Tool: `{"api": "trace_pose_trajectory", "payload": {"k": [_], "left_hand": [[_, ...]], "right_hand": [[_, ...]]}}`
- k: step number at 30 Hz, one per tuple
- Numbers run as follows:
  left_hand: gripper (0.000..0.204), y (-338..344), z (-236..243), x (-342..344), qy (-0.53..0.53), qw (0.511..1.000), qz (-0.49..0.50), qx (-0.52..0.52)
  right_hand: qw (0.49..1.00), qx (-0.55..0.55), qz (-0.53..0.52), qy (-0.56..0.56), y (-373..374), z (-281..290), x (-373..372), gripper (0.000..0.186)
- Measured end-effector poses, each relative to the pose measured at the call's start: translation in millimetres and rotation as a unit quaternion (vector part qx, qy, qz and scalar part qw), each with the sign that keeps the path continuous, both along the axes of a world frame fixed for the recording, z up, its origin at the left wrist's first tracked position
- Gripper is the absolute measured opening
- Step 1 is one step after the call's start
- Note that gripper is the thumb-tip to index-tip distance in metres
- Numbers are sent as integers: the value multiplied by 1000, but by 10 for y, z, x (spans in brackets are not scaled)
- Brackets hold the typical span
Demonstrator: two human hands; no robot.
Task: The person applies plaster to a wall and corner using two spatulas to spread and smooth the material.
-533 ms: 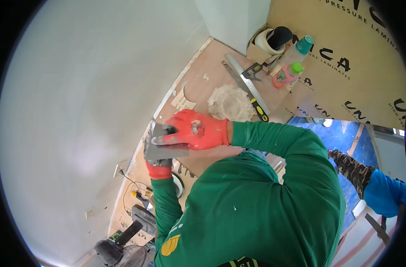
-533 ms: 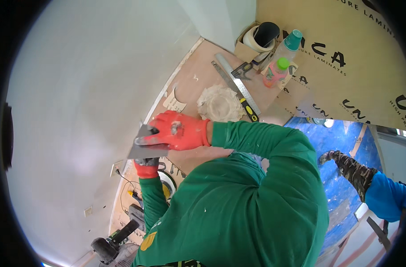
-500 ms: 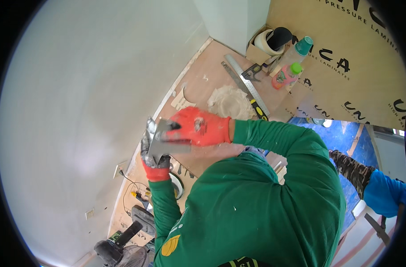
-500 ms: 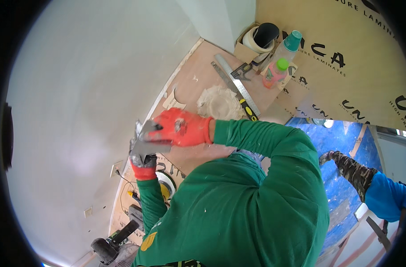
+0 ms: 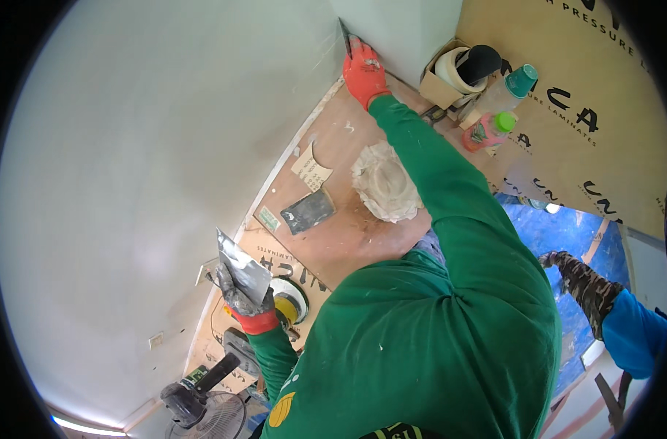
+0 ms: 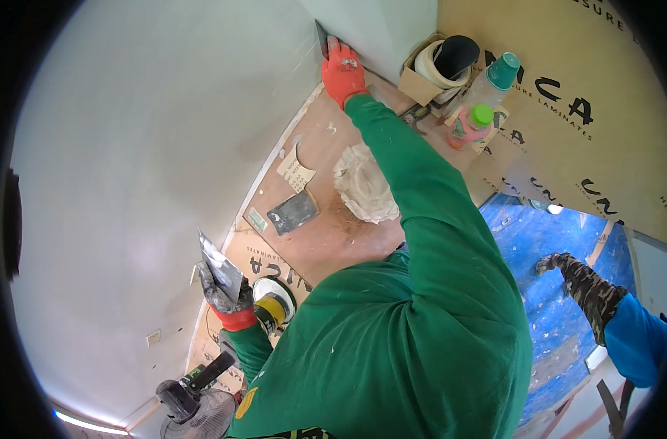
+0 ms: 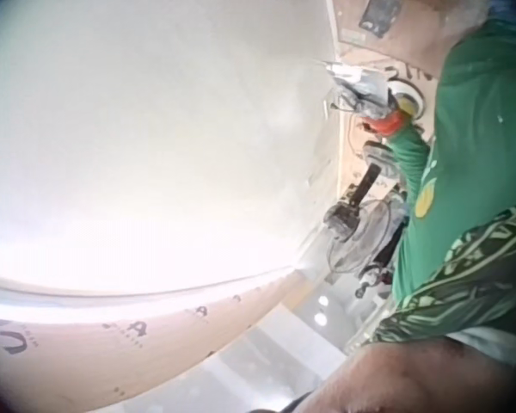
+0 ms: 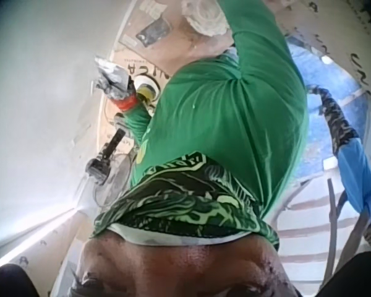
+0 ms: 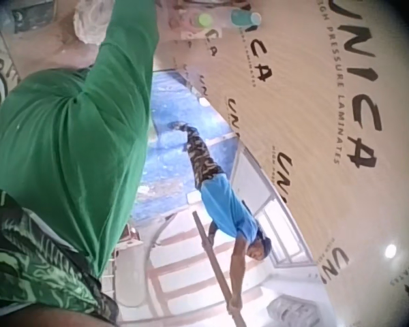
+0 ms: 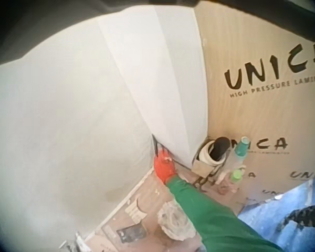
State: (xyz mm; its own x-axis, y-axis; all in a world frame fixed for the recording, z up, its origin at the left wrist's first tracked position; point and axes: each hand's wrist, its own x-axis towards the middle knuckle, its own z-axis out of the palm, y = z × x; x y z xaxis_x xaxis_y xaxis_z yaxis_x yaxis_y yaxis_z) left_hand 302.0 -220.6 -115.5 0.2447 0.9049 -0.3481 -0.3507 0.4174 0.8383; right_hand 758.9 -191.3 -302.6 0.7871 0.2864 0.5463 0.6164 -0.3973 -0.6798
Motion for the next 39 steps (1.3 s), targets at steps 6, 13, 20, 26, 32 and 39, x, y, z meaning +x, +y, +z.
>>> {"api": "trace_pose_trajectory", "payload": {"k": [6,13,20,26,32,39], "left_hand": [[36,-113,-97,-157,-8,999,33,-36],[39,-69,-197,-486,-24,999,-13,-34],[39,-157,-85,-682,12,1000,6,-3],[34,193,-639,-1012,-31,996,-64,-56],[29,-175,-117,30,30,999,-38,11],[33,142,52,-523,-41,995,-32,85]], "right_hand": [[1000,0,-13,-11,116,-127,-94,48],[995,13,68,72,200,-397,-968,41],[982,62,83,158,386,-137,-1953,35],[898,68,428,70,-231,646,-2570,52],[770,-108,606,-166,-1167,1405,-2664,58],[927,-294,19,-230,-457,292,-893,47]]}}
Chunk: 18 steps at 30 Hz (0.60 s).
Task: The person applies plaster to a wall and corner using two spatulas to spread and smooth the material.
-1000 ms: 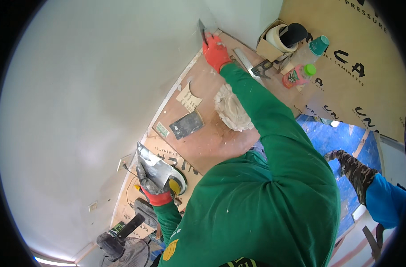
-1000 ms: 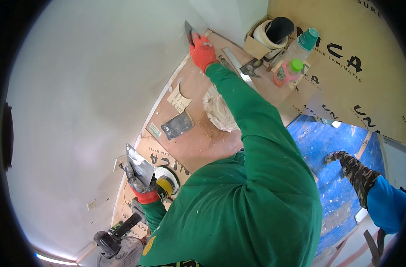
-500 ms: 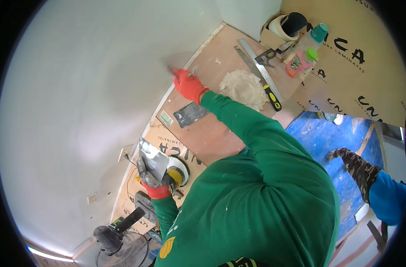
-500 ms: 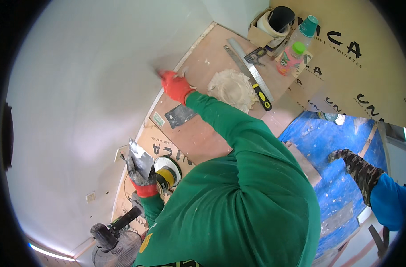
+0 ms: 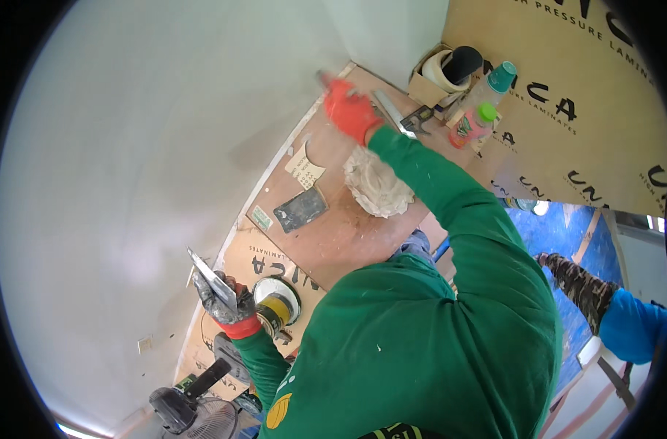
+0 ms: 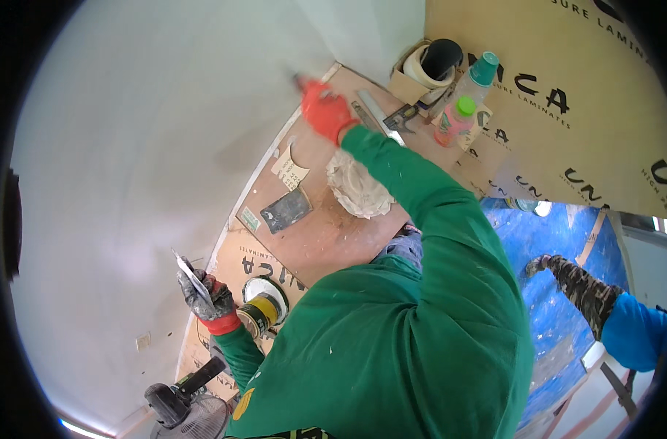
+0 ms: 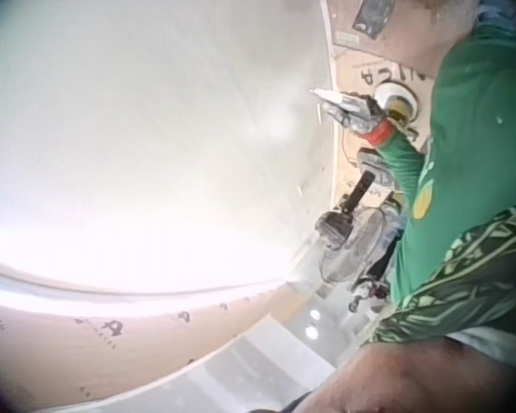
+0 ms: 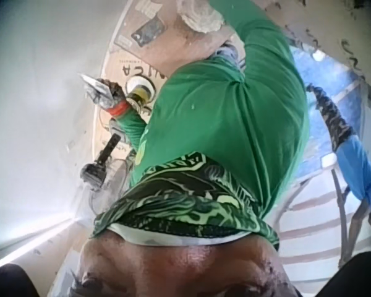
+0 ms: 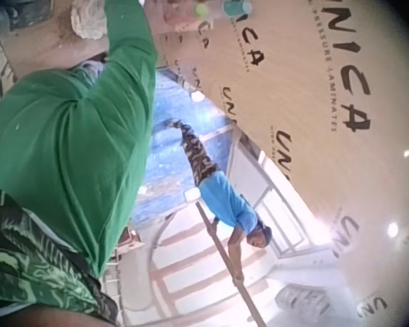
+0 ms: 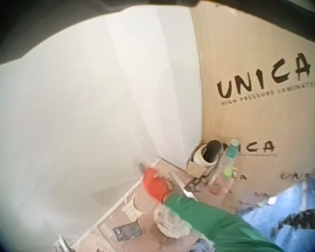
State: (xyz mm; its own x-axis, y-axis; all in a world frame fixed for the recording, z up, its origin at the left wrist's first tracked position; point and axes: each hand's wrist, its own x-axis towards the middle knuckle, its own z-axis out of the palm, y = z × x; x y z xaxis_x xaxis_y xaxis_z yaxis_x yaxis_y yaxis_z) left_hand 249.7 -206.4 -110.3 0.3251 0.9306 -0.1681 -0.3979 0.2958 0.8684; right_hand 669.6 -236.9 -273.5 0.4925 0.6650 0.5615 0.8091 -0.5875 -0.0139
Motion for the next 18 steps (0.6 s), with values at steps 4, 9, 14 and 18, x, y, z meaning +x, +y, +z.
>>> {"api": "trace_pose_trajectory", "payload": {"k": [4,9,14,18], "left_hand": [[30,-8,-120,-93,84,986,143,-4],[26,-162,-310,-343,7,992,129,-15],[48,-336,-225,-332,5,997,61,-39],[52,-209,-321,-523,-28,999,13,-10]], "right_hand": [[935,284,-4,211,360,80,807,43],[925,297,-23,237,589,-1,796,40],[927,267,23,263,676,-247,93,46],[909,229,78,338,811,-223,-819,51]]}}
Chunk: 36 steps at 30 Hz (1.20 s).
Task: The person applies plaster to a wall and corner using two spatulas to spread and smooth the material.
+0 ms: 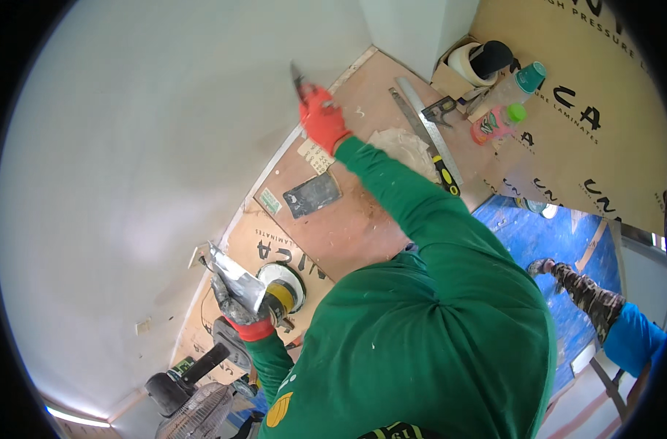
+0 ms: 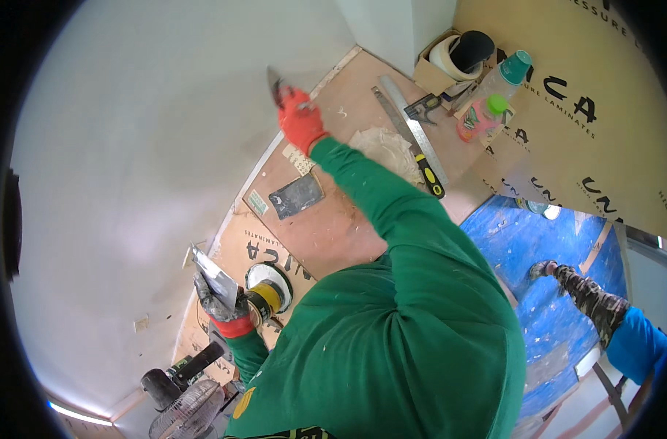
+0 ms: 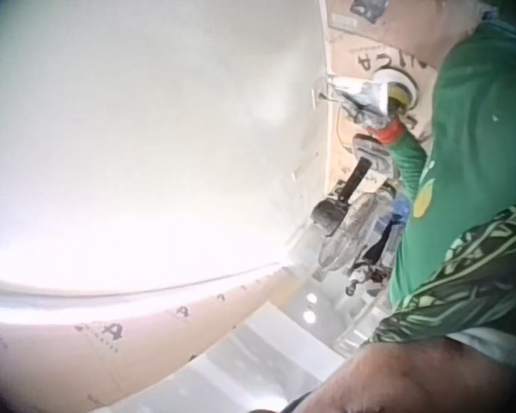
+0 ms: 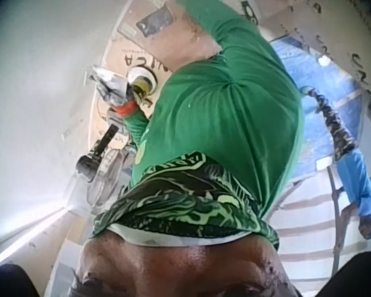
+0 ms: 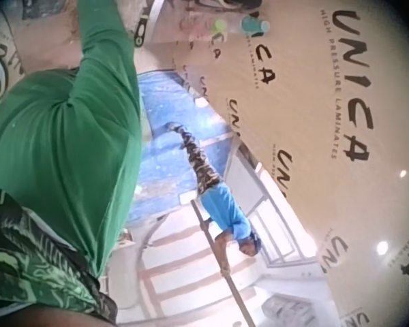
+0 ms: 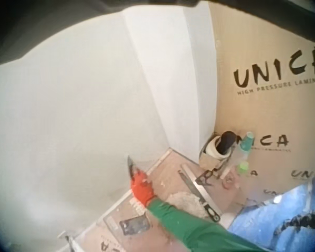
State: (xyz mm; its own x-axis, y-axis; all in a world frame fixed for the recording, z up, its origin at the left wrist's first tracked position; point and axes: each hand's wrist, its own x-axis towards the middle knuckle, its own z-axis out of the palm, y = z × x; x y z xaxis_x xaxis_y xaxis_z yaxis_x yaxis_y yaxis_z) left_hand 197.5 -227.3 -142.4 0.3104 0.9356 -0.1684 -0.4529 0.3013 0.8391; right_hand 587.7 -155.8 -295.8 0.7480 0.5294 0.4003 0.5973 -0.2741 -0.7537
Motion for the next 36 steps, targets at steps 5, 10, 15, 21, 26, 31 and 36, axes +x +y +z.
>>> {"api": "trace_pose_trajectory", "payload": {"k": [5,10,15,21,26,31,36], "left_hand": [[56,122,141,272,24,998,52,-20],[55,-2,65,518,190,929,145,283],[50,8,-101,718,406,618,4,674],[40,-2,145,960,478,573,-243,619],[39,-167,-36,816,508,650,-224,519],[39,-239,-70,781,533,675,-190,473],[39,-271,-3,794,559,677,-164,450]], "right_hand": [[983,22,124,133,-124,202,-677,54],[946,78,313,28,-1102,192,-931,50],[662,267,426,556,-1823,946,-1337,61],[891,259,343,145,-1964,777,-472,46],[975,119,3,189,-1406,93,937,33],[995,71,-69,32,-917,-48,1485,30],[992,12,-126,-27,-481,-281,1586,46]]}}
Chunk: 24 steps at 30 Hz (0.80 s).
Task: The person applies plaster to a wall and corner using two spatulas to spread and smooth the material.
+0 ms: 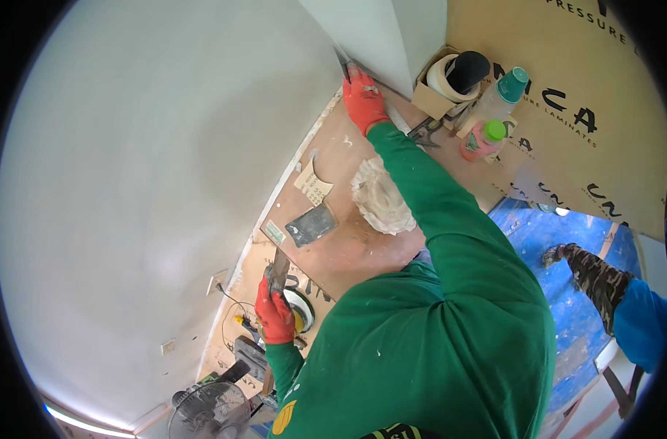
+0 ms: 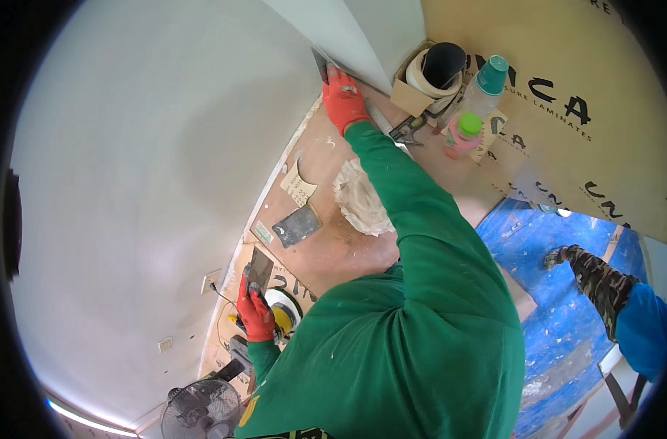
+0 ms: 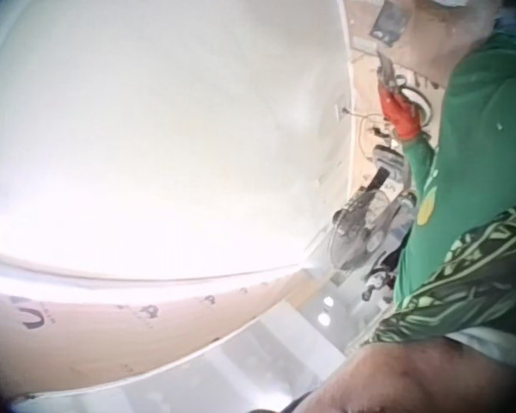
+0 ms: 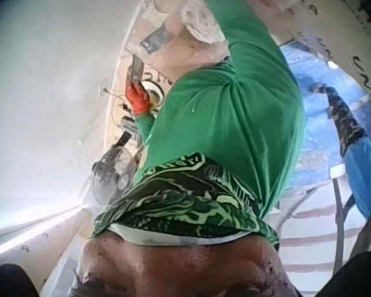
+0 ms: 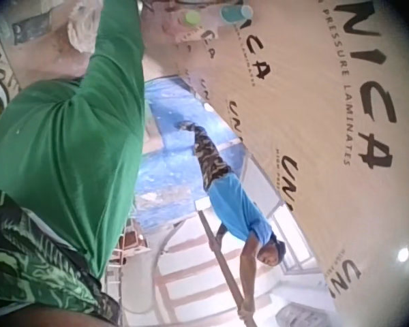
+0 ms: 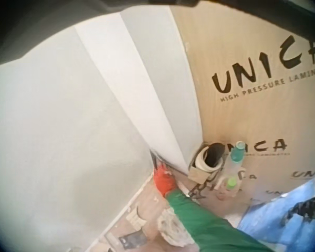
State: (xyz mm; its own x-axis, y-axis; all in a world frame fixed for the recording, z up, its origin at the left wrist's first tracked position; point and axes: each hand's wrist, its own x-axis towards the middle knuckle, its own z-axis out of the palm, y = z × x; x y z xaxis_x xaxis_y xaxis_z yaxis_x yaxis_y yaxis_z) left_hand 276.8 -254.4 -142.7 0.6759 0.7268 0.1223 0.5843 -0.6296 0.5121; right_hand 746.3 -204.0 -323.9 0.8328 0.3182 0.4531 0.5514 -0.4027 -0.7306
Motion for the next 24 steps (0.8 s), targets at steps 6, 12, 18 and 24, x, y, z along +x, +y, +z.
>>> {"api": "trace_pose_trajectory", "payload": {"k": [6,12,18,24], "left_hand": [[40,5,-37,-91,16,999,40,-29],[40,21,-44,47,9,999,22,-49],[41,82,87,289,-9,998,-19,-51],[40,5,12,-16,0,997,34,-72]], "right_hand": [[998,16,-64,1,420,-62,-104,53],[994,-11,73,84,122,66,-331,47],[999,-8,-8,37,-2,107,4,44],[998,7,-56,-19,294,-40,78,49]]}}
